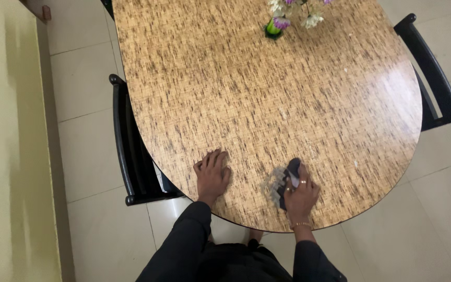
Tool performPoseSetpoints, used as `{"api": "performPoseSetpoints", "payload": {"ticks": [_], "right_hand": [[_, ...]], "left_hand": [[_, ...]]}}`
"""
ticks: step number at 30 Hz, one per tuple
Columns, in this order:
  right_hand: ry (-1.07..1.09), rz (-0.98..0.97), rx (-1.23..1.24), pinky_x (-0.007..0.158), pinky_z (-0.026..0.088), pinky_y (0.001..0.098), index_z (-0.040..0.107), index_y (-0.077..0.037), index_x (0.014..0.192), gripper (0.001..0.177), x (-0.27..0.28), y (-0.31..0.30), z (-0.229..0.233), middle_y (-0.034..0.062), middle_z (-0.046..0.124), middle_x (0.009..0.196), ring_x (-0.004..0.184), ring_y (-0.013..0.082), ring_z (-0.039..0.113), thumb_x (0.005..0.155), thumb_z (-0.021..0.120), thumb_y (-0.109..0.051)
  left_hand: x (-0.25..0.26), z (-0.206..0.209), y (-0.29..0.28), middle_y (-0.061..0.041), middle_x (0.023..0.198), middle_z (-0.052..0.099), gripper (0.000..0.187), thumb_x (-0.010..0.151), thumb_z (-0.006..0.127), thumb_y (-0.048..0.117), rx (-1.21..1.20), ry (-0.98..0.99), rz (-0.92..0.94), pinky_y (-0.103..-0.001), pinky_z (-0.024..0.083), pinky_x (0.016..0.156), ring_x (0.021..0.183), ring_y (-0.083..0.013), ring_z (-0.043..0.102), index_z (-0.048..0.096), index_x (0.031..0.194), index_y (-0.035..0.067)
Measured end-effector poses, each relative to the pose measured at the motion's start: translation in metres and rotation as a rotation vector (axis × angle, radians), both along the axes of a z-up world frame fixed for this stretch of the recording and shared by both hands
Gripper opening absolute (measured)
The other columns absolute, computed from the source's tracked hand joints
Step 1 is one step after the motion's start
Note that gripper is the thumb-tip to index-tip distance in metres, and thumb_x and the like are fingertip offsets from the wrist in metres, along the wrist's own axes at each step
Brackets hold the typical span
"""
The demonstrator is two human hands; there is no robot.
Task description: The person cleans a dining chair and a wooden table by hand with a cloth, wiping the chair's backrest, seat, and frame, and then wiping the surface of the table around a vase of flowers.
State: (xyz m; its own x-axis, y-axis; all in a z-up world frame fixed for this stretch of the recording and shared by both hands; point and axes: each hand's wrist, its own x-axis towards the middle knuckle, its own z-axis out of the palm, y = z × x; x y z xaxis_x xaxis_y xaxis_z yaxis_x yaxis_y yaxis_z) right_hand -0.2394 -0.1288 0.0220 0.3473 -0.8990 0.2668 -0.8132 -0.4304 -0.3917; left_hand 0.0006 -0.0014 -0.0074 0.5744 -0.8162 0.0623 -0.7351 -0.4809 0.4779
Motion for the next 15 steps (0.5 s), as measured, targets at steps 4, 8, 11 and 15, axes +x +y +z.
{"api": "performPoseSetpoints", "payload": {"ticks": [4,8,11,15], "right_hand": [[0.152,0.022,-0.13,0.092,0.045,0.044,0.066,-0.012,0.137,0.048,0.001,-0.001,-0.005,0.0128,0.069,0.131,0.1,0.0316,0.06,0.089,0.072,-0.019],[0.135,0.187,-0.125,0.096,0.048,0.0445,0.066,-0.017,0.135,0.043,-0.004,-0.001,-0.005,0.01,0.066,0.133,0.106,0.0306,0.063,0.092,0.07,-0.019],[0.313,0.262,0.123,0.087,0.048,0.0454,0.067,-0.016,0.134,0.049,-0.008,0.009,0.007,0.0091,0.064,0.134,0.089,0.0331,0.061,0.085,0.071,-0.016],[0.211,0.355,0.077,0.091,0.049,0.0473,0.07,-0.023,0.127,0.047,-0.021,0.037,0.012,0.0018,0.068,0.128,0.099,0.0343,0.061,0.081,0.072,-0.015]], "left_hand": [[-0.001,0.002,0.0,-0.004,0.151,0.049,0.053,0.093,0.053,0.036,0.023,0.015,0.002,-0.05,0.021,0.111,0.144,-0.0236,0.037,0.052,0.144,0.022],[-0.001,0.002,0.003,-0.004,0.151,0.049,0.053,0.092,0.054,0.036,-0.004,0.005,0.001,-0.049,0.022,0.11,0.144,-0.0235,0.038,0.052,0.144,0.021],[-0.002,0.005,0.001,-0.004,0.15,0.05,0.053,0.094,0.055,0.036,-0.052,-0.003,-0.001,-0.049,0.023,0.111,0.142,-0.0238,0.039,0.053,0.144,0.021],[-0.002,0.007,0.002,-0.005,0.149,0.05,0.053,0.093,0.055,0.035,-0.021,-0.01,0.001,-0.049,0.024,0.11,0.142,-0.0235,0.04,0.053,0.143,0.02]]}}
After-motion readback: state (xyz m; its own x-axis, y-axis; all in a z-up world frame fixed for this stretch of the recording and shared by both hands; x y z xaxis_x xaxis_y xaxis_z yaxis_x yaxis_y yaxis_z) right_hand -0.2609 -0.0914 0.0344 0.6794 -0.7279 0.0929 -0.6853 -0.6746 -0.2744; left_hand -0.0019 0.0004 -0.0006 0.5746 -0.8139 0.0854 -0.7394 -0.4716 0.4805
